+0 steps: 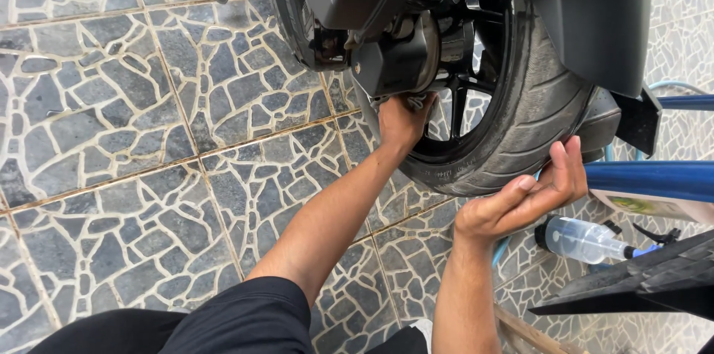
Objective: The person kneels on a tiled floor and uses a gray cloth to wipe the rear wheel, tire, brake disc, and suspension components of a black motorcycle. The hands rotate the wheel to access different areas and continue wiping the surfaces.
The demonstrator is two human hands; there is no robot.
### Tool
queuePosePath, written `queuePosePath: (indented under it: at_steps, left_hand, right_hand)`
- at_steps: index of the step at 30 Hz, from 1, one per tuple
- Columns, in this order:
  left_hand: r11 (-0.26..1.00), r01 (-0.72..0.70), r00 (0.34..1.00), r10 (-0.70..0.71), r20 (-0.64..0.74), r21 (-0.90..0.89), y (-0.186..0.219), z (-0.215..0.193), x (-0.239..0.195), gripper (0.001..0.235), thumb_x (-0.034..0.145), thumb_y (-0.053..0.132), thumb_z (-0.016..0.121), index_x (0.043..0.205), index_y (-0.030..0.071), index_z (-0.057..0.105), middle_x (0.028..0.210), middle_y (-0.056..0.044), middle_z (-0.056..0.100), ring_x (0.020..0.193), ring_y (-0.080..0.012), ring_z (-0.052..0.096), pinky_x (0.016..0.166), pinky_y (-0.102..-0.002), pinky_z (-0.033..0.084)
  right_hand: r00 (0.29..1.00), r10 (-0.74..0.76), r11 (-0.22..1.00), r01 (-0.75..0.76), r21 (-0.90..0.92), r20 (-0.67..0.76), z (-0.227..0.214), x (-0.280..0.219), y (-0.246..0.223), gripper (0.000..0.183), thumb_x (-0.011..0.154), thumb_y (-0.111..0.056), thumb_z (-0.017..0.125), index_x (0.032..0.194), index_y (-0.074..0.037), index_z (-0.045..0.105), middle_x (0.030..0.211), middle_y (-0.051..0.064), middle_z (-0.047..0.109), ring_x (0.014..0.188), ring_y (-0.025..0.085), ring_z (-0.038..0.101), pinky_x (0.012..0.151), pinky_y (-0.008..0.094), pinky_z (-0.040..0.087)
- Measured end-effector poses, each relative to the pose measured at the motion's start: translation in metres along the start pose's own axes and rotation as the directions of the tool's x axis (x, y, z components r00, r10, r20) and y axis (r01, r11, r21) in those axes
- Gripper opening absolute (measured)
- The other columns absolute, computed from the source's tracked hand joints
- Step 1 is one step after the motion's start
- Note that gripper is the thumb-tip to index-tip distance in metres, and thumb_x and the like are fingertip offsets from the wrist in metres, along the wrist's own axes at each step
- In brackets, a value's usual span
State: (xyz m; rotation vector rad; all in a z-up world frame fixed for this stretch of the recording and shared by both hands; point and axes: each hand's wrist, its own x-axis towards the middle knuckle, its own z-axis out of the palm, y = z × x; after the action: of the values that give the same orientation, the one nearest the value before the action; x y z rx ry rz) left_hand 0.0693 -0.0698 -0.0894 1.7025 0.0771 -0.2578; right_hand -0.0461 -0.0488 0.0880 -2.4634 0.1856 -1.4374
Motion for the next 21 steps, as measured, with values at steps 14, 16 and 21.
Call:
queuePosePath:
  at_steps: [14,16,21]
  left_hand:
    - [0.967,-0.196,0.962,0.222,0.158,-0.165,-0.003,-0.005,-0.003,0.04,0.097,0.034,0.067,0.073,0.004,0.061,0.055,-0.013,0.061,0.047,-0.0288,0.064,0.044,-0.033,0.045]
    - [0.984,-0.098,0.991,0.11,0.081,-0.147,-0.006,0.013,0.009,0.039,0.093,0.035,0.071,0.071,0.004,0.063,0.054,-0.013,0.061,0.049,-0.0304,0.066,0.044,-0.035,0.046]
    - [0.981,0.131,0.99,-0.138,-0.037,-0.141,-0.015,0.035,0.025,0.04,0.081,0.039,0.081,0.072,0.002,0.069,0.057,-0.015,0.065,0.061,-0.0413,0.072,0.047,-0.045,0.051]
  right_hand:
    - [0.989,-0.032,0.983,0.057,0.174,-0.145,0.013,-0.004,0.028,0.046,0.112,-0.028,0.033,0.134,0.011,0.044,0.143,0.025,0.033,0.145,0.042,0.034,0.125,0.053,0.024]
    - [0.988,-0.039,0.984,0.064,0.165,-0.147,0.013,-0.004,0.028,0.046,0.112,-0.028,0.033,0.134,0.011,0.045,0.143,0.025,0.033,0.144,0.042,0.034,0.125,0.053,0.024]
    - [0.991,-0.04,0.987,0.059,0.146,-0.131,0.009,-0.006,0.033,0.047,0.112,-0.028,0.034,0.135,0.011,0.045,0.144,0.025,0.033,0.145,0.043,0.034,0.125,0.053,0.024]
